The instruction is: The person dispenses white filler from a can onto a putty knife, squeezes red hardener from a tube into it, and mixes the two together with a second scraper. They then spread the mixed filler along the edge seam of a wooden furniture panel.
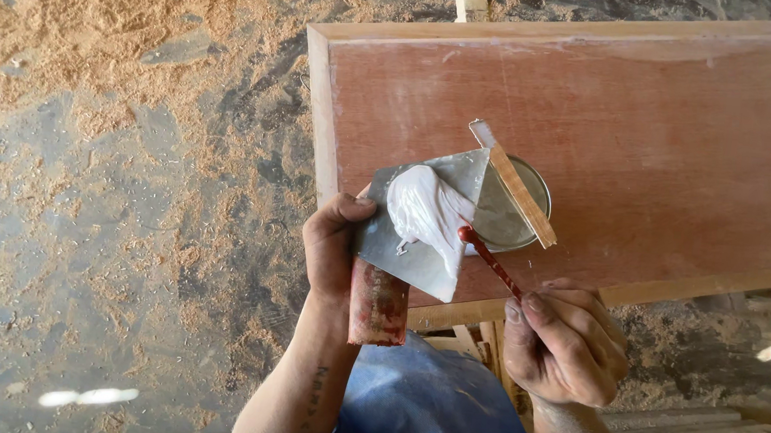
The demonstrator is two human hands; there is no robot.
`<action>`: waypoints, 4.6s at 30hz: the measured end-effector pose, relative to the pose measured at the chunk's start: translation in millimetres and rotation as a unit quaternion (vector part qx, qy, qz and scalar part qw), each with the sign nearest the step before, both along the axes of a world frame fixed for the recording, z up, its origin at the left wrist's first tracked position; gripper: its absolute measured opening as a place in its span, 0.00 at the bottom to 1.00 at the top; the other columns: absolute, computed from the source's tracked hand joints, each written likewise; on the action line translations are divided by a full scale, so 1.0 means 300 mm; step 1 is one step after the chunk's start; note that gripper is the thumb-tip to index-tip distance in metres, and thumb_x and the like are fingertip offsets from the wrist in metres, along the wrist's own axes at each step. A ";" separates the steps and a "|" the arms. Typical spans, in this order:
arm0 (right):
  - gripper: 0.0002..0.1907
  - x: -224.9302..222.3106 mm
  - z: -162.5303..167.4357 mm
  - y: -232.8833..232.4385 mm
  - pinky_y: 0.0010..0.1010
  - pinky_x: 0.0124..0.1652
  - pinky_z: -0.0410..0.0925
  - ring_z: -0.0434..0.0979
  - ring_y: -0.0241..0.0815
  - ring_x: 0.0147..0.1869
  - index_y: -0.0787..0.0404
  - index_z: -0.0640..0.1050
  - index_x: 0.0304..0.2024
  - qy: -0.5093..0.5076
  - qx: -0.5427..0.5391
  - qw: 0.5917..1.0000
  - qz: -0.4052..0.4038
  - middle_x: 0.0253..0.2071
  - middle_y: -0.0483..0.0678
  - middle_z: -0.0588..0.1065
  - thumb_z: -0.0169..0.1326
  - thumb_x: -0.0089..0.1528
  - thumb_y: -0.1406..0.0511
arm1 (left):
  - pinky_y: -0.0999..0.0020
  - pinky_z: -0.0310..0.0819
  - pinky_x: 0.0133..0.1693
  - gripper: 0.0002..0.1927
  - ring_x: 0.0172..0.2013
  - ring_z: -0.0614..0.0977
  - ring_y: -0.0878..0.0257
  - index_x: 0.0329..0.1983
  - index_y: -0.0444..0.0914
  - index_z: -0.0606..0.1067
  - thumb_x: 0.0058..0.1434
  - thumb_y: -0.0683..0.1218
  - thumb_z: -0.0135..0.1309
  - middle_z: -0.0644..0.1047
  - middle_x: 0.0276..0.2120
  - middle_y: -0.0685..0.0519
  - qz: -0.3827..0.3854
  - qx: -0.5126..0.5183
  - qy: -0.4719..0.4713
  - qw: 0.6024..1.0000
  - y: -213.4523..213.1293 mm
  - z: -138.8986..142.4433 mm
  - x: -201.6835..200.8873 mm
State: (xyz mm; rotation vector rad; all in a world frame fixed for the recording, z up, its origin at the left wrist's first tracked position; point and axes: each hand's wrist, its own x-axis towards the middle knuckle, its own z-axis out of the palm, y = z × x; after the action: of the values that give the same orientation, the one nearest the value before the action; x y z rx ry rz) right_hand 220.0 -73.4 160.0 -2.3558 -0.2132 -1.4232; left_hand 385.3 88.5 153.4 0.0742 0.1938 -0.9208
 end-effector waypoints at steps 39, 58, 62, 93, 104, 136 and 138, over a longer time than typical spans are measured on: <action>0.07 0.025 -0.046 0.007 0.31 0.31 0.65 0.62 0.29 0.20 0.68 0.79 0.43 0.143 0.757 0.585 0.253 0.21 0.39 0.66 0.55 0.70 0.67 | 0.52 0.77 0.55 0.23 0.45 0.83 0.47 0.54 0.26 0.70 0.57 0.42 0.43 0.78 0.46 0.37 -0.013 0.018 0.029 0.999 0.025 -0.042 0.006; 0.04 0.018 -0.029 0.047 0.31 0.31 0.75 0.80 0.39 0.31 0.70 0.75 0.43 -0.018 0.131 0.989 0.071 0.31 0.57 0.77 0.54 0.65 0.74 | 0.53 0.78 0.55 0.22 0.44 0.84 0.47 0.50 0.24 0.72 0.56 0.41 0.45 0.79 0.43 0.37 -0.019 0.000 0.066 0.998 0.027 -0.055 0.017; 0.06 0.013 -0.017 0.050 0.36 0.35 0.79 0.81 0.46 0.35 0.70 0.74 0.43 0.020 0.088 0.994 0.063 0.33 0.56 0.77 0.56 0.66 0.73 | 0.53 0.78 0.54 0.22 0.43 0.84 0.47 0.50 0.24 0.73 0.55 0.42 0.45 0.80 0.43 0.37 -0.018 -0.005 0.073 0.997 0.033 -0.056 0.024; 0.07 0.024 -0.059 0.118 0.27 0.28 0.72 0.80 0.40 0.31 0.69 0.73 0.44 0.034 0.171 0.982 0.078 0.31 0.54 0.78 0.56 0.65 0.76 | 0.50 0.77 0.55 0.25 0.46 0.83 0.44 0.55 0.26 0.71 0.55 0.44 0.45 0.79 0.47 0.36 -0.064 -0.044 0.092 0.993 0.020 -0.053 0.016; 0.06 0.037 -0.085 0.146 0.26 0.28 0.74 0.80 0.36 0.28 0.69 0.77 0.48 -0.019 0.448 0.880 0.159 0.31 0.56 0.79 0.56 0.69 0.73 | 0.51 0.80 0.50 0.25 0.44 0.84 0.46 0.56 0.28 0.71 0.56 0.44 0.45 0.80 0.46 0.37 -0.080 -0.043 0.067 0.994 -0.004 -0.069 -0.005; 0.07 0.091 -0.080 0.117 0.26 0.28 0.74 0.81 0.43 0.34 0.68 0.72 0.41 -0.017 0.165 0.986 0.032 0.33 0.58 0.77 0.58 0.64 0.75 | 0.52 0.79 0.52 0.24 0.45 0.84 0.46 0.55 0.27 0.72 0.57 0.45 0.45 0.80 0.46 0.37 -0.078 -0.034 0.090 0.992 -0.011 -0.053 -0.019; 0.08 0.086 -0.076 0.126 0.23 0.26 0.69 0.79 0.38 0.30 0.67 0.72 0.39 0.010 0.165 0.986 0.026 0.30 0.56 0.77 0.60 0.62 0.75 | 0.52 0.79 0.53 0.25 0.46 0.84 0.46 0.55 0.28 0.72 0.56 0.44 0.45 0.80 0.47 0.38 -0.078 -0.040 0.092 0.992 -0.006 -0.050 -0.013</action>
State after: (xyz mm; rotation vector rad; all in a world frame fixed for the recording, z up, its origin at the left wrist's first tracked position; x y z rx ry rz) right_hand 245.9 -35.5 137.1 -2.0783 -0.0299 -1.2990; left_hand 381.3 86.8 138.5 -0.0710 0.3260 -1.0918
